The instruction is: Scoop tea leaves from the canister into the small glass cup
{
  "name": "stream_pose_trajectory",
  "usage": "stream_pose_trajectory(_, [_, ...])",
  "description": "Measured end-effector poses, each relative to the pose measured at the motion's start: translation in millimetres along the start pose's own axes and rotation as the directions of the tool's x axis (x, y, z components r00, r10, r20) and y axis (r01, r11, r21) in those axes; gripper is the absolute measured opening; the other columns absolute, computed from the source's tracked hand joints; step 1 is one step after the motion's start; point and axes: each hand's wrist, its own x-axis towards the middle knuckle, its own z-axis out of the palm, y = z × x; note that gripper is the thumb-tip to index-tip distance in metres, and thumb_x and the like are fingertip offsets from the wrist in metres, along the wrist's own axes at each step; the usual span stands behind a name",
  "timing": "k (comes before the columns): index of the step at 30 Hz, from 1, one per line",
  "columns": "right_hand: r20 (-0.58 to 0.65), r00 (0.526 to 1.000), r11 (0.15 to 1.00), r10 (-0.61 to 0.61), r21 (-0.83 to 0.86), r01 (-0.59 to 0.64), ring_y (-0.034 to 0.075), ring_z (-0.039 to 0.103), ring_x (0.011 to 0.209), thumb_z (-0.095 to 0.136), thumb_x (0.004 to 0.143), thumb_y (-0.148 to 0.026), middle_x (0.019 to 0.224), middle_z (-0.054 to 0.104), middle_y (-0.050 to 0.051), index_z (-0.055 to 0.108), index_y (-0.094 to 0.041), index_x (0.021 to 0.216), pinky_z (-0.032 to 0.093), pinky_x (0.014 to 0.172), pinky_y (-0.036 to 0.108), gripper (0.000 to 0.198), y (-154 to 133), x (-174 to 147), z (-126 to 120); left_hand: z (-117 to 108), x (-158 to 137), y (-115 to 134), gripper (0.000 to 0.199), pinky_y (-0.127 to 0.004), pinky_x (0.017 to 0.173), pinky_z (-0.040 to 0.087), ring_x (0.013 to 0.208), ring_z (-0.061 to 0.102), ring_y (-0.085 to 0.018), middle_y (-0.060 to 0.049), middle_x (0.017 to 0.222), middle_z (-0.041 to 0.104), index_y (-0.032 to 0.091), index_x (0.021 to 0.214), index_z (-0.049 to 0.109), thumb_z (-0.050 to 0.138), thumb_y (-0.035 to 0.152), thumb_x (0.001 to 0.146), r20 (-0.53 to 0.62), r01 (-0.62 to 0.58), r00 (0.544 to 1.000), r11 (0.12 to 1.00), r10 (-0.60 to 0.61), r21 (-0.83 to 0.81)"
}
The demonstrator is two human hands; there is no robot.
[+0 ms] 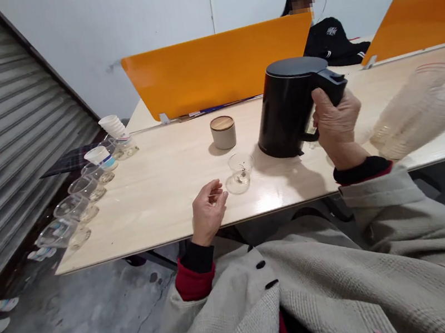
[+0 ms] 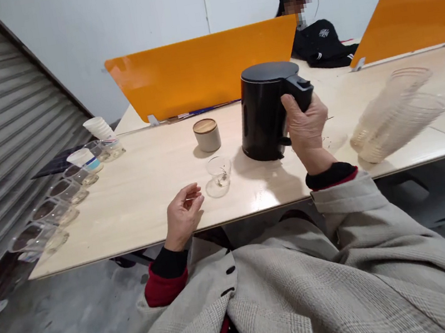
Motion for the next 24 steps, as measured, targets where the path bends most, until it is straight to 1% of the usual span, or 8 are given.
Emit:
stream_pose_trajectory(1, [-0.075, 0.997, 1.0, -0.023, 0.008, 0.024, 0.01, 0.044, 0.054, 0.087, 0.081, -0.054, 0.056, 0.044, -0.01, 0.053, -0.026, 0.081, 0.035, 0.047, 0.027, 0.044, -7.8, -7.7, -5.3, 0.3, 0.1, 0.0, 0.046, -0.041, 0.089, 0.066, 0.101, 0.077, -0.025, -0.014, 0.12, 0.081, 0.018, 0.125, 0.074, 0.079, 0.043, 0.087, 0.002, 0.0, 1.0, 1.0, 0.0, -0.004])
stream_pose_trajectory(3, [-0.113, 0.991, 0.997, -0.068, 0.014, 0.07, 0.009, 0.038, 0.043, 0.086, 0.079, -0.046, 0.052, 0.044, -0.011, 0.055, -0.025, 0.077, 0.027, 0.041, 0.027, 0.037, -24.4, -23.2, -16.7, 0.4, 0.6, 0.2, 0.046, -0.04, 0.088, 0.066, 0.1, 0.077, -0.024, -0.015, 0.12, 0.081, 0.016, 0.125, 0.074, 0.079, 0.043, 0.087, 0.008, -0.005, 1.0, 1.0, 0.005, -0.009])
stream_pose_trajectory(9, [-0.07, 0.997, 0.998, 0.02, 0.062, -0.015, 0.009, 0.04, 0.039, 0.088, 0.073, -0.037, 0.049, 0.045, -0.011, 0.056, -0.024, 0.072, 0.031, 0.036, 0.024, 0.035, -80.0, -60.7, -49.2, -1.6, -1.2, 3.5, 0.043, -0.038, 0.088, 0.065, 0.096, 0.078, -0.022, -0.013, 0.115, 0.083, 0.016, 0.124, 0.075, 0.078, 0.04, 0.088, 0.005, -0.048, 0.999, 0.999, 0.048, -0.015])
stream_pose_trajectory(12, [-0.027, 0.999, 0.998, 0.041, 0.037, -0.04, 0.007, 0.038, 0.041, 0.088, 0.072, -0.032, 0.05, 0.043, -0.01, 0.053, -0.023, 0.066, 0.03, 0.038, 0.024, 0.037, -106.8, -75.2, -62.2, 6.6, -10.0, 13.4, 0.039, -0.038, 0.09, 0.064, 0.102, 0.078, -0.023, -0.013, 0.116, 0.083, 0.017, 0.125, 0.076, 0.076, 0.039, 0.093, 0.001, -0.14, 0.99, 0.99, 0.14, 0.007])
stream_pose_trajectory(16, [0.025, 1.0, 0.995, 0.016, -0.095, -0.014, 0.009, 0.042, 0.046, 0.083, 0.079, -0.027, 0.053, 0.045, -0.007, 0.05, -0.023, 0.062, 0.032, 0.042, 0.027, 0.038, -135.9, -90.0, -80.0, 39.4, -23.7, 37.9, 0.049, -0.041, 0.093, 0.064, 0.117, 0.075, -0.028, -0.016, 0.134, 0.078, 0.02, 0.136, 0.073, 0.079, 0.047, 0.096, 0.206, -0.247, 0.942, 0.963, 0.264, -0.105])
stream_pose_trajectory(19, [0.068, 0.998, 0.969, 0.006, -0.248, 0.011, 0.012, 0.045, 0.049, 0.08, 0.083, -0.026, 0.056, 0.049, -0.004, 0.052, -0.024, 0.061, 0.032, 0.044, 0.03, 0.035, -155.8, -96.5, -89.8, 70.9, -26.0, 59.0, 0.084, -0.052, 0.109, 0.06, 0.146, 0.061, -0.038, -0.021, 0.168, 0.055, 0.023, 0.159, 0.056, 0.084, 0.06, 0.089, 0.323, -0.152, 0.919, 0.959, 0.226, -0.239])
stream_pose_trajectory(21, [0.089, 0.996, 0.939, 0.016, -0.345, 0.016, 0.013, 0.045, 0.05, 0.078, 0.084, -0.028, 0.057, 0.051, -0.003, 0.055, -0.024, 0.06, 0.032, 0.045, 0.031, 0.034, -168.2, -98.9, -92.9, 88.5, -24.2, 71.2, 0.098, -0.06, 0.118, 0.054, 0.156, 0.05, -0.043, -0.022, 0.176, 0.044, 0.024, 0.167, 0.046, 0.085, 0.064, 0.087, 0.382, -0.043, 0.909, 0.948, 0.168, -0.314])
stream_pose_trajectory(24, [0.115, 0.993, 0.896, 0.032, -0.444, 0.023, 0.014, 0.044, 0.051, 0.077, 0.085, -0.029, 0.058, 0.052, -0.002, 0.055, -0.025, 0.058, 0.032, 0.048, 0.033, 0.035, -181.4, -99.6, -94.7, 106.0, -22.3, 84.1, 0.093, -0.061, 0.118, 0.053, 0.151, 0.054, -0.043, -0.019, 0.166, 0.056, 0.024, 0.163, 0.05, 0.086, 0.063, 0.086, 0.456, 0.031, 0.873, 0.914, 0.172, -0.404])
